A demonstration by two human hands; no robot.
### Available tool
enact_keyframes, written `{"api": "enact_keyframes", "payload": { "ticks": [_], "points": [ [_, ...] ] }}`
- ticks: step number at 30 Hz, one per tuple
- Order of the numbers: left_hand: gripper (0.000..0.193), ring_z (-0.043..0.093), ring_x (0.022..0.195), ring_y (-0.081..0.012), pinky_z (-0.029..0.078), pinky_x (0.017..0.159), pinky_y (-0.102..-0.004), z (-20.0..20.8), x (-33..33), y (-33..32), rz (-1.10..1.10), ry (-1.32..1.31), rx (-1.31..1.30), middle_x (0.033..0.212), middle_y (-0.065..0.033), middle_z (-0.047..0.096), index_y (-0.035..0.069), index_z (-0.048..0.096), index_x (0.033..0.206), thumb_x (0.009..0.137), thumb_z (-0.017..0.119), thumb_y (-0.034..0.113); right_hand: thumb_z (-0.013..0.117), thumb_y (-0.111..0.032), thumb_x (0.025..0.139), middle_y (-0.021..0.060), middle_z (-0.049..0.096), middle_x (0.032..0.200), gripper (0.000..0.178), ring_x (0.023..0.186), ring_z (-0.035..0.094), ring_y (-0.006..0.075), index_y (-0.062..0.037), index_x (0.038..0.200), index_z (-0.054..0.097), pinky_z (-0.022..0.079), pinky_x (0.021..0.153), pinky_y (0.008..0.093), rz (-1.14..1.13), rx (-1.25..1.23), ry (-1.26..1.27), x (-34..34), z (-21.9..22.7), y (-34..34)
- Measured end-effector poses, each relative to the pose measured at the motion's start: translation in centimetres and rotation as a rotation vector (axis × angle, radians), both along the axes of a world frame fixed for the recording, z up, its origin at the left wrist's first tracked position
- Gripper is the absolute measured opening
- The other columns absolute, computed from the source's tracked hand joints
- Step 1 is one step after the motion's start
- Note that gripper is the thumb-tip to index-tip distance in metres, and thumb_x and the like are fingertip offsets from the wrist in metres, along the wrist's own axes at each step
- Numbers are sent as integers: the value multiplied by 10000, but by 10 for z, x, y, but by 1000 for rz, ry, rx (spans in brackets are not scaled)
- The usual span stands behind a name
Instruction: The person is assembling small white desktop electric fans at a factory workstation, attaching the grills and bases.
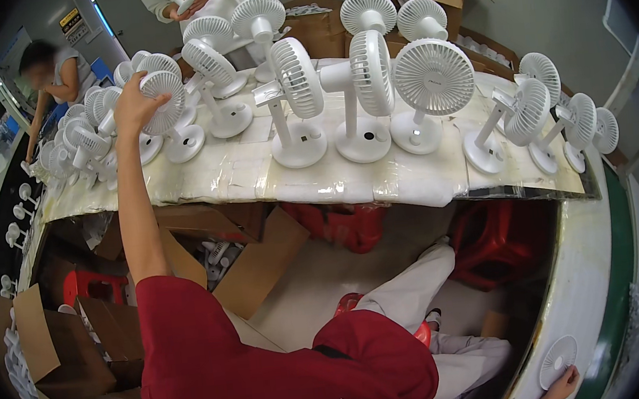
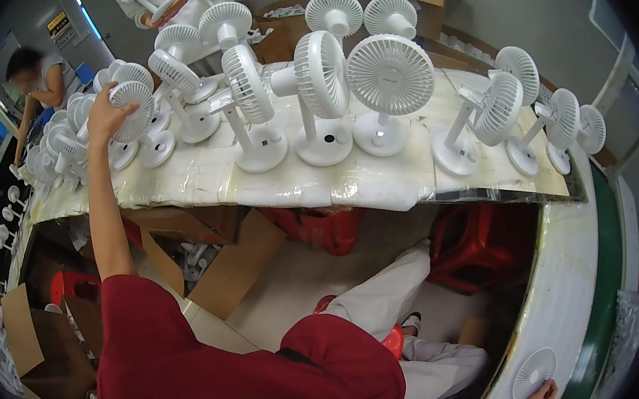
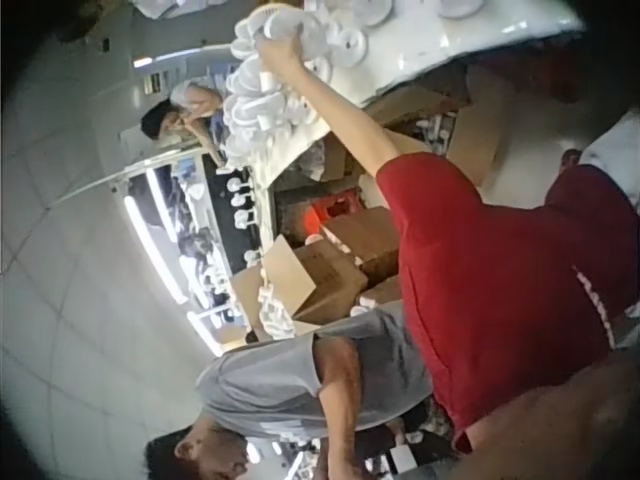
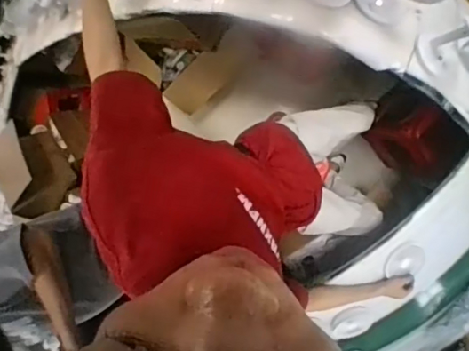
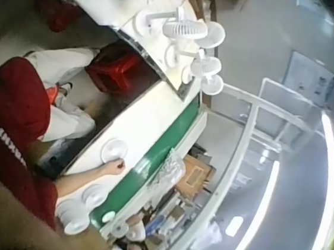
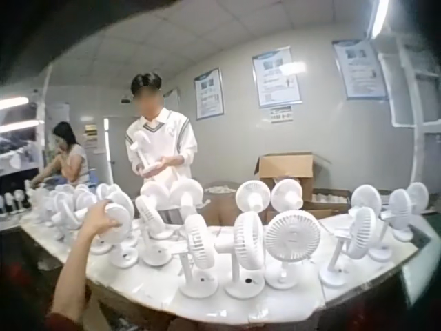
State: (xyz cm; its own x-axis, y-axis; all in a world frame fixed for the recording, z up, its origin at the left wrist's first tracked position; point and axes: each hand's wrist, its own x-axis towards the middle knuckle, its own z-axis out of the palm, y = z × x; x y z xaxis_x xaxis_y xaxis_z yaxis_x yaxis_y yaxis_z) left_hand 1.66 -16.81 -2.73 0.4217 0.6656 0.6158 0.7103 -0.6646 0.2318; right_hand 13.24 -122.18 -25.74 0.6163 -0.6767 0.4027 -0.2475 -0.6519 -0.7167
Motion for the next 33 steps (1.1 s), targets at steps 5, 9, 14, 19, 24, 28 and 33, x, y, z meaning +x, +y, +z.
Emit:
{"api": "enact_keyframes", "payload": {
  "ticks": [5,9,14,19,24,28,33],
  "points": [
    [735,662,1044,-285,525,875,-396,-1,-10,13,29,-22,-3,1227,-133,650,105,600,1314,685,856,385,638,-94,882,257,687,1038,274,896,649,330,101,1073,653,539,828,369,27,50,43,0,-16,-19],
    [714,651,1047,-288,508,905,-390,5,-27,24,-15,-22,163,1190,-120,660,101,601,1307,693,846,372,591,-203,962,176,696,1014,288,913,646,268,47,1085,665,512,853,330,78,0,65,-9,-23,-25],
    [466,626,1081,-261,468,964,-359,28,-23,-48,-206,-210,651,1165,-70,670,94,671,1188,752,797,200,582,-222,980,149,700,989,287,894,641,237,29,1086,669,508,842,312,150,-48,18,-40,-12,4],
    [315,643,1075,-295,527,979,-403,45,-15,-187,-725,-481,975,1111,-100,679,47,672,1090,815,680,-106,608,-191,954,137,698,988,268,888,634,224,17,1108,675,511,826,310,-5,71,-96,-105,-54,33],
    [259,634,961,-303,535,899,-489,-21,64,-336,-1491,-482,657,1008,-97,664,59,651,968,736,675,-51,585,-226,983,96,676,978,263,858,608,176,-12,1118,658,492,801,292,-120,374,-393,-76,-7,143],
    [236,630,913,-306,530,819,-436,-32,129,-446,-2078,-465,327,975,-93,662,43,681,902,676,716,-15,576,-137,975,89,627,895,193,697,556,144,-18,1126,593,479,622,266,-171,367,-480,-78,31,224],
    [196,594,837,-248,487,774,-348,-45,155,-578,-2584,-394,284,926,-64,621,58,630,862,681,697,22,584,-82,937,94,630,904,185,714,565,152,-13,1109,584,487,648,272,-128,398,-454,-75,26,288]
  ]
}}
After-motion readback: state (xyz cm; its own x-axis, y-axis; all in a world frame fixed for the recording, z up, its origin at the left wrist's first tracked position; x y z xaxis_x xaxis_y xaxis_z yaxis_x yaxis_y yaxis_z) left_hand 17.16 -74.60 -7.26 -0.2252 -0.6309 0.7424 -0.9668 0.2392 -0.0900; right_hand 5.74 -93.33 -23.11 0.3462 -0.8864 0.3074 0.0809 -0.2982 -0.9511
